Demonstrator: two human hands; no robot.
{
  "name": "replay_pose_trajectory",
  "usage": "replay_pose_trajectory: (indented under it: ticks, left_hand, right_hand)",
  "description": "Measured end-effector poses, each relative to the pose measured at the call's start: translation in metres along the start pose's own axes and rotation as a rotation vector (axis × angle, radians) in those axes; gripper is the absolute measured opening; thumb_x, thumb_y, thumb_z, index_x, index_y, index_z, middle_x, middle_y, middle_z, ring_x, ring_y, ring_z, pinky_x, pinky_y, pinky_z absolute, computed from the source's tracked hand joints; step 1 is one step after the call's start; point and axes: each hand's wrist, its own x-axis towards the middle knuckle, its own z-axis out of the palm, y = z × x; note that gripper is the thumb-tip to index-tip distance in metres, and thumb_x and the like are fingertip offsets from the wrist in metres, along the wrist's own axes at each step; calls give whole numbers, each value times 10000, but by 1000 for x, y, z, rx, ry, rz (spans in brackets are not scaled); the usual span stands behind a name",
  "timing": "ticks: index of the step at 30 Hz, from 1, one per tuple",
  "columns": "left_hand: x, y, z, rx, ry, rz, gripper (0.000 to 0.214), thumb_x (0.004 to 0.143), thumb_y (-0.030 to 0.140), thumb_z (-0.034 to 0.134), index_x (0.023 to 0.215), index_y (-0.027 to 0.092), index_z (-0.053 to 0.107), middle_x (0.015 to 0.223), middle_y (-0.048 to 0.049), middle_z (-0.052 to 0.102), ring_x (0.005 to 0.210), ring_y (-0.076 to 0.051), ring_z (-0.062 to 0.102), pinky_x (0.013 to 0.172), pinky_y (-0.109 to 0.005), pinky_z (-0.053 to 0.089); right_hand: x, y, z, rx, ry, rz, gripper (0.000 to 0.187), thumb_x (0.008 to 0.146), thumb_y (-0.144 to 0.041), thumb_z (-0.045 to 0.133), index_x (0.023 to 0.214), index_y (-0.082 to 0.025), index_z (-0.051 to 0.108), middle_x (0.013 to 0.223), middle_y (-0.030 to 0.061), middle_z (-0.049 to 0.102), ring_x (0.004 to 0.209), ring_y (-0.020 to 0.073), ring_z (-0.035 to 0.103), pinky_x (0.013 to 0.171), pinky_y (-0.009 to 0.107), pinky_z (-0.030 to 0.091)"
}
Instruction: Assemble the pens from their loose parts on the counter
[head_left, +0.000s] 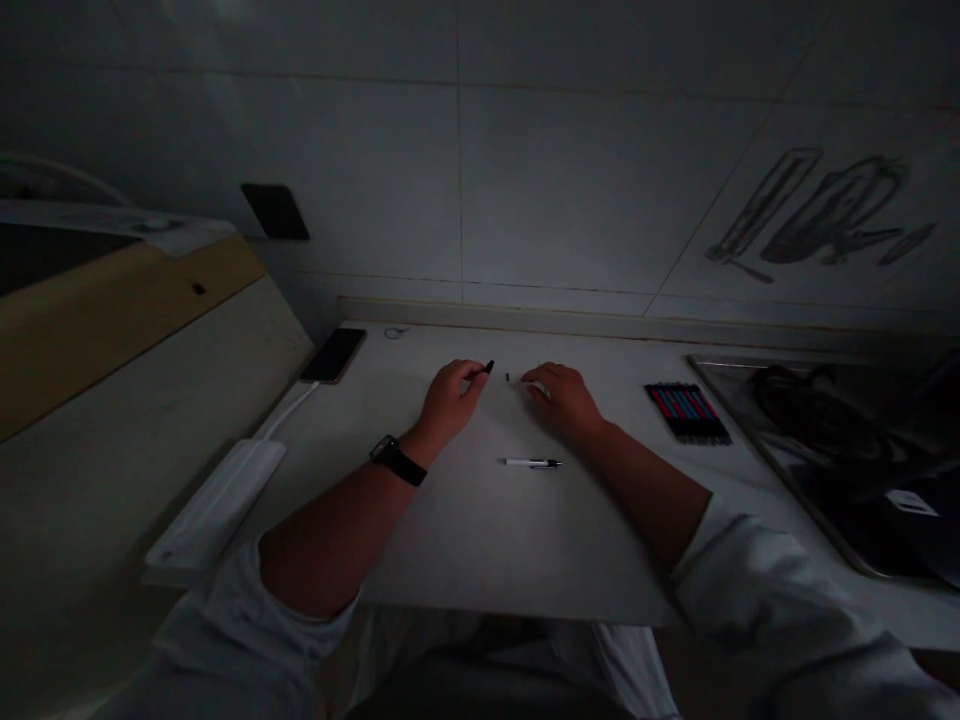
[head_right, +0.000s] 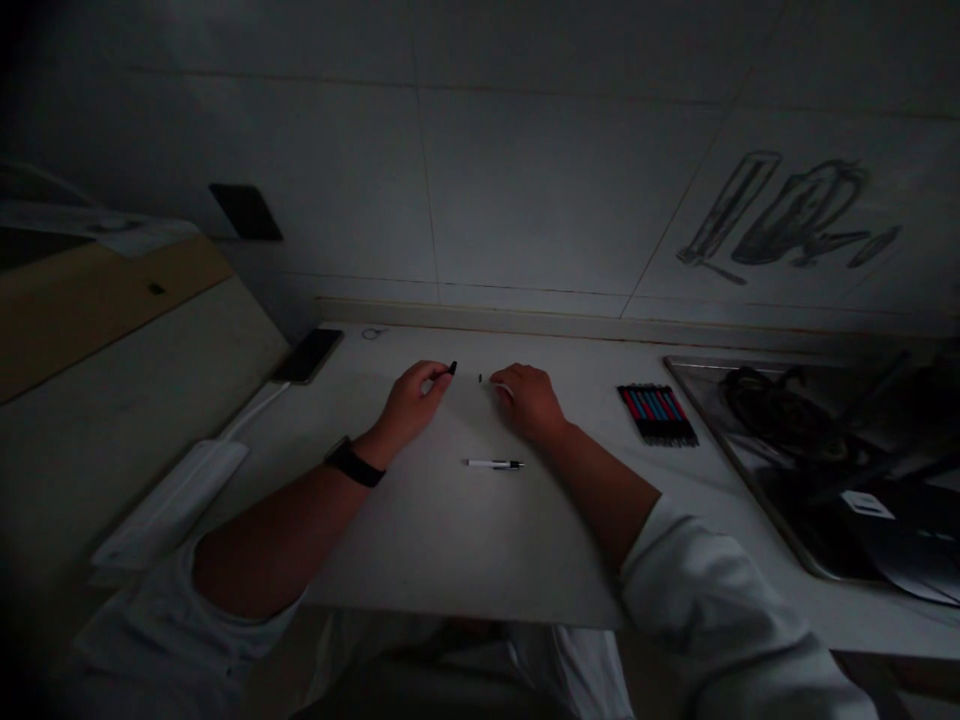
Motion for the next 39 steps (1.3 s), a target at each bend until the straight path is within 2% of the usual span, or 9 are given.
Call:
replay_pose_trajectory:
  ticks: [7,13,18,23,25,28,32,35,39]
  left_hand:
    - [0,-1,1,4,-40,-14,96,994,263,615,983,201,687,981,-53,729,931,-198,671,891,-358,537]
    - [-2,0,3,-58,-48,-40,93,990,262,623,992,196,688,978,-51,730,927,-187,677,886,-347,546]
    - [-2,4,4,-103,-53,-56,91,978,262,633,988,194,693,968,-45,735,913,-178,686,871,-330,553]
    - [-4,8,5,-121,-54,-44,73,961,259,654,975,200,695,956,-36,738,894,-174,694,863,-333,563]
    - [-5,7,6,-125,-55,-38,70,958,257,657,973,201,696,958,-36,739,892,-174,693,863,-334,564]
    - [-7,7,8,-121,-77,-17,72,954,257,661,974,199,698,955,-39,741,892,-177,694,860,-335,565]
    - [-8,12,7,-90,-126,31,62,949,250,676,971,198,701,949,-41,735,892,-181,693,859,-338,561]
    - [-8,17,5,-48,-157,65,46,954,242,677,955,202,699,933,-36,730,889,-183,688,860,-343,552]
    - [-8,19,2,-24,-185,83,42,959,239,677,955,205,701,926,-35,729,880,-184,685,845,-342,540]
  right_hand:
    - [53,8,18,-228,-171,-106,243,954,-166,614,1097,-256,789,1089,113,751,1032,275,639,991,454,379]
    - [69,11,25,-168,-234,-116,116,938,-204,665,952,-221,779,1049,127,735,1025,278,639,946,415,397]
    - [61,4,7,-115,-218,-73,177,935,-140,585,1031,-178,729,1041,130,731,963,255,657,894,370,453]
    - [40,-10,-25,77,-96,-72,260,968,-183,532,1169,-225,691,1070,96,732,929,226,666,859,341,497]
    - [29,-15,-31,134,-42,-57,271,968,-199,531,1181,-238,694,1065,88,737,909,219,674,852,345,511]
    - [10,-17,-25,253,30,32,214,951,-237,554,1097,-237,711,1009,70,746,862,207,689,824,346,538]
    - [-9,-10,0,446,109,210,160,933,-342,600,1003,-240,702,926,42,749,844,200,709,824,355,567]
    - [-12,-5,12,529,148,295,181,906,-401,642,963,-241,704,913,38,748,833,197,706,823,360,568]
    - [-9,-7,14,719,198,355,223,866,-440,695,956,-237,702,926,45,745,855,199,706,836,359,561]
